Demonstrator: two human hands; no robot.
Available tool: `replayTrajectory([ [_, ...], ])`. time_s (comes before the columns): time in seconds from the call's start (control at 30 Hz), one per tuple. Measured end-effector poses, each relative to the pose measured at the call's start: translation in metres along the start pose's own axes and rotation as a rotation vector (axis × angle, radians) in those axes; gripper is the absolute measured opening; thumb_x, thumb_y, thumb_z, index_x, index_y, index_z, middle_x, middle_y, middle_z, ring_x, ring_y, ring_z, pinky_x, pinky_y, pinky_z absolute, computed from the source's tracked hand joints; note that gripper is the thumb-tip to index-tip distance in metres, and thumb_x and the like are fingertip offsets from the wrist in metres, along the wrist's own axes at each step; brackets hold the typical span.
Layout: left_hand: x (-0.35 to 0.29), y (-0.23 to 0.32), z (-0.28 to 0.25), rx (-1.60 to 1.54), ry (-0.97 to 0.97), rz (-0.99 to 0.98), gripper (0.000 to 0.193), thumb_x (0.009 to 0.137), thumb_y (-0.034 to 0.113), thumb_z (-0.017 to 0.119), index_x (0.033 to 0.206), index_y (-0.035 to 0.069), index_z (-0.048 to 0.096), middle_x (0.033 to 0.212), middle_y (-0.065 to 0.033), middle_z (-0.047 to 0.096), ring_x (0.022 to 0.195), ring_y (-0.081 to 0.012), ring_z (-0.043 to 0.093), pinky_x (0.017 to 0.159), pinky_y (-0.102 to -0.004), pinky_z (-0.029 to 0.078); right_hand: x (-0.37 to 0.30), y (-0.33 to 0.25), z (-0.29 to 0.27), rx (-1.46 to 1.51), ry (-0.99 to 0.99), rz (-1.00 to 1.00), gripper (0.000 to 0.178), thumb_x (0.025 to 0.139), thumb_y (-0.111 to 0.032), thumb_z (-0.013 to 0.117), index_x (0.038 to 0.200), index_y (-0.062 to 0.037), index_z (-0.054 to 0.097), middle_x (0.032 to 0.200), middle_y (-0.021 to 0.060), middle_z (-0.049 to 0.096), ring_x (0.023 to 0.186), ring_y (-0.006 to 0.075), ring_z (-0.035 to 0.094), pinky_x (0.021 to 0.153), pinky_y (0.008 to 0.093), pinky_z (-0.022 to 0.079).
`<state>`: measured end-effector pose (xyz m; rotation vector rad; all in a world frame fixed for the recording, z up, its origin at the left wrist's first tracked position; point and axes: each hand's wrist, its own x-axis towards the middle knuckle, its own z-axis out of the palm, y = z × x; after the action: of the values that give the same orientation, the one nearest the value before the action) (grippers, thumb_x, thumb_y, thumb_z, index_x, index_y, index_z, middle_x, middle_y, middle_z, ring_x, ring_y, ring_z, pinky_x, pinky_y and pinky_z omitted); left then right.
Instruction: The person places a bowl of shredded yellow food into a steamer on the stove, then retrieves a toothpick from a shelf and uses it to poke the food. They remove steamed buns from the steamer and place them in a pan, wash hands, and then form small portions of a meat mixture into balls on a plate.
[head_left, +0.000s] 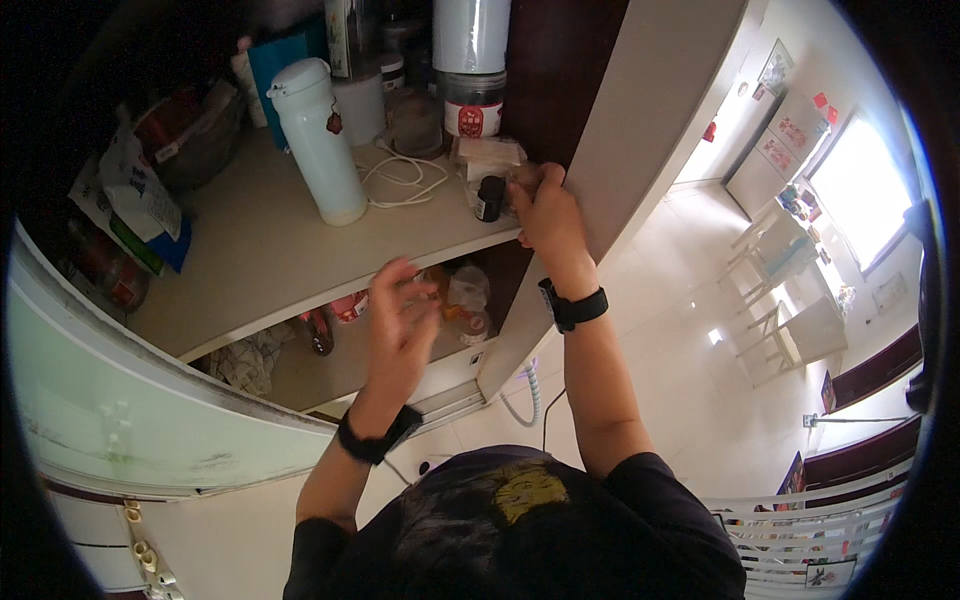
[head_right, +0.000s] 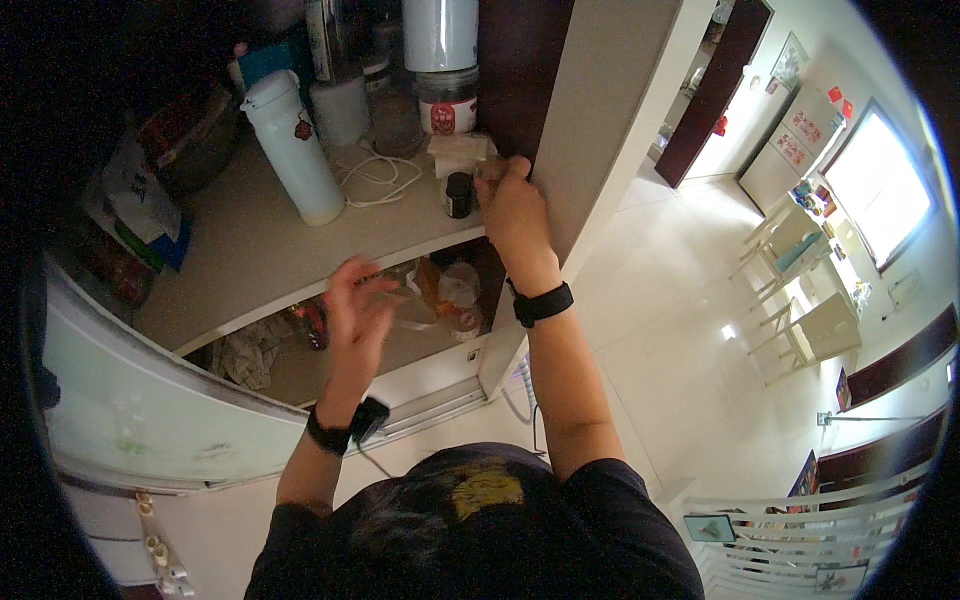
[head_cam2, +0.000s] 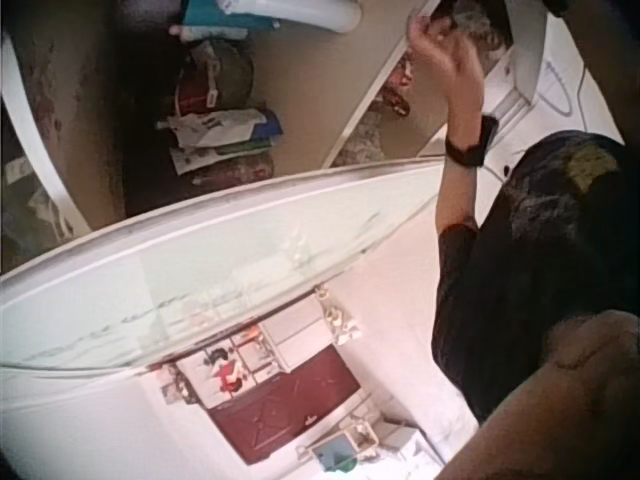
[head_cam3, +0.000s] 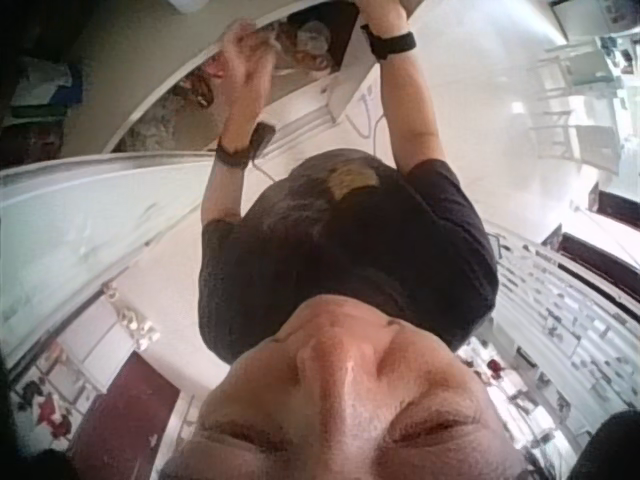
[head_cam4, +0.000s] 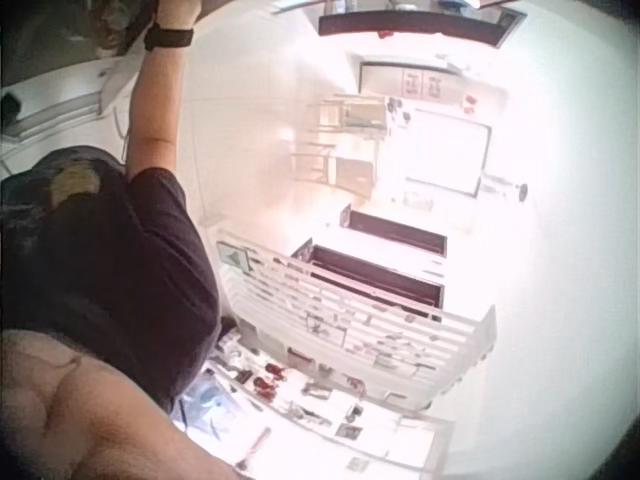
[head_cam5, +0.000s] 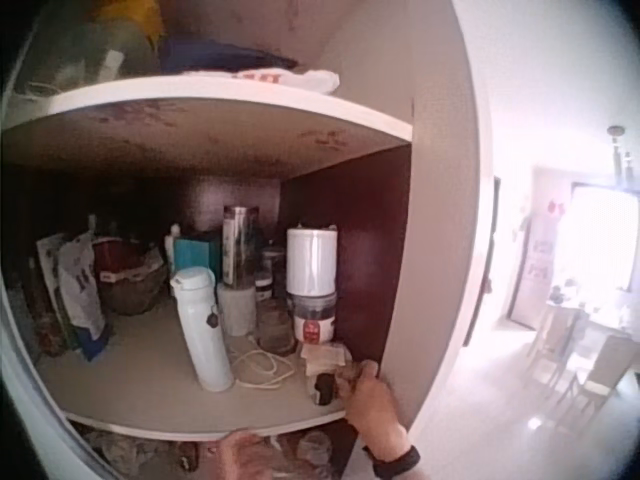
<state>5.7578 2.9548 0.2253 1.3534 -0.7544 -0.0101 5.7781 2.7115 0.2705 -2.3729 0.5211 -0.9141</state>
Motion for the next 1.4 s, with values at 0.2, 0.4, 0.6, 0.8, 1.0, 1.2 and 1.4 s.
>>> replayTrajectory([
  [0.2, 0.065, -0.023, 0.053, -0.029, -0.206, -0.208, 0.060, 0.087, -0.006, 0.050, 0.139, 0.010, 0.024, 0.132, -0.0155, 0.035, 0.113, -0.0246, 0.051, 0.087, -0.0346, 0.050, -0.008, -0.008, -0.010, -0.022, 0.073, -0.013, 0.041, 0.087, -0.024, 0.061, 0.108, 0.0039, 0.040, 0.075, 0.0195, 0.065, 0.053, 0.0283, 0.064, 0.048, 0.0350, 0.051],
  [0.4, 0.066, -0.024, 0.062, -0.054, -0.191, -0.131, 0.073, 0.084, 0.001, 0.060, 0.144, 0.012, 0.020, 0.132, -0.0161, 0.035, 0.110, -0.0213, 0.052, 0.079, -0.0285, 0.050, -0.047, -0.040, -0.062, 0.137, -0.061, -0.005, 0.045, 0.088, -0.024, 0.062, 0.114, 0.0046, 0.039, 0.075, 0.0166, 0.065, 0.055, 0.0223, 0.063, 0.050, 0.0312, 0.050],
  [0.6, 0.063, -0.003, 0.019, 0.106, -0.107, 0.174, 0.060, 0.086, 0.011, 0.064, 0.139, 0.011, 0.037, 0.124, -0.0131, 0.045, 0.108, -0.0204, 0.053, 0.078, -0.0279, 0.051, -0.063, -0.067, -0.035, 0.677, -0.420, 0.090, 0.048, 0.090, -0.026, 0.060, 0.119, 0.0043, 0.037, 0.079, 0.0137, 0.064, 0.059, 0.0191, 0.061, 0.050, 0.0306, 0.048],
  [0.8, 0.103, -0.006, -0.033, 0.439, 0.082, 0.113, 0.043, 0.085, 0.011, 0.064, 0.127, 0.016, 0.055, 0.103, -0.0156, 0.049, 0.091, -0.0287, 0.057, 0.078, -0.0346, 0.049, -0.028, -0.075, 0.048, 1.430, -0.632, 0.330, 0.041, 0.096, -0.028, 0.048, 0.122, 0.0030, 0.042, 0.113, 0.0114, 0.053, 0.105, 0.0167, 0.052, 0.087, 0.0331, 0.046],
  [1.0, 0.116, -0.003, -0.048, 0.922, -0.038, 0.288, 0.041, 0.085, 0.010, 0.064, 0.125, 0.016, 0.056, 0.105, -0.0192, 0.049, 0.095, -0.0337, 0.054, 0.082, -0.0376, 0.047, -0.008, -0.070, 0.094, 1.945, -0.693, 0.600, 0.028, 0.099, -0.024, 0.041, 0.112, -0.0004, 0.047, 0.108, 0.0139, 0.051, 0.095, 0.0239, 0.053, 0.094, 0.0346, 0.043],
  [1.2, 0.119, -0.010, -0.025, 0.838, 0.043, 0.242, 0.041, 0.086, 0.011, 0.062, 0.126, 0.016, 0.054, 0.107, -0.0198, 0.048, 0.098, -0.0344, 0.053, 0.082, -0.0384, 0.047, 0.036, -0.016, 0.071, 1.748, -1.365, 0.665, 0.036, 0.099, -0.022, 0.041, 0.121, 0.0068, 0.043, 0.123, 0.0232, 0.048, 0.116, 0.0353, 0.049, 0.104, 0.0430, 0.039],
  [1.4, 0.122, -0.017, -0.023, 0.826, 0.074, 0.195, 0.038, 0.088, 0.013, 0.061, 0.125, 0.015, 0.055, 0.108, -0.0205, 0.048, 0.098, -0.0352, 0.053, 0.081, -0.0385, 0.048, 0.050, -0.004, 0.075, 1.745, -1.545, 0.576, 0.042, 0.099, -0.022, 0.040, 0.127, 0.0105, 0.040, 0.128, 0.0289, 0.045, 0.123, 0.0374, 0.045, 0.107, 0.0439, 0.037],
])
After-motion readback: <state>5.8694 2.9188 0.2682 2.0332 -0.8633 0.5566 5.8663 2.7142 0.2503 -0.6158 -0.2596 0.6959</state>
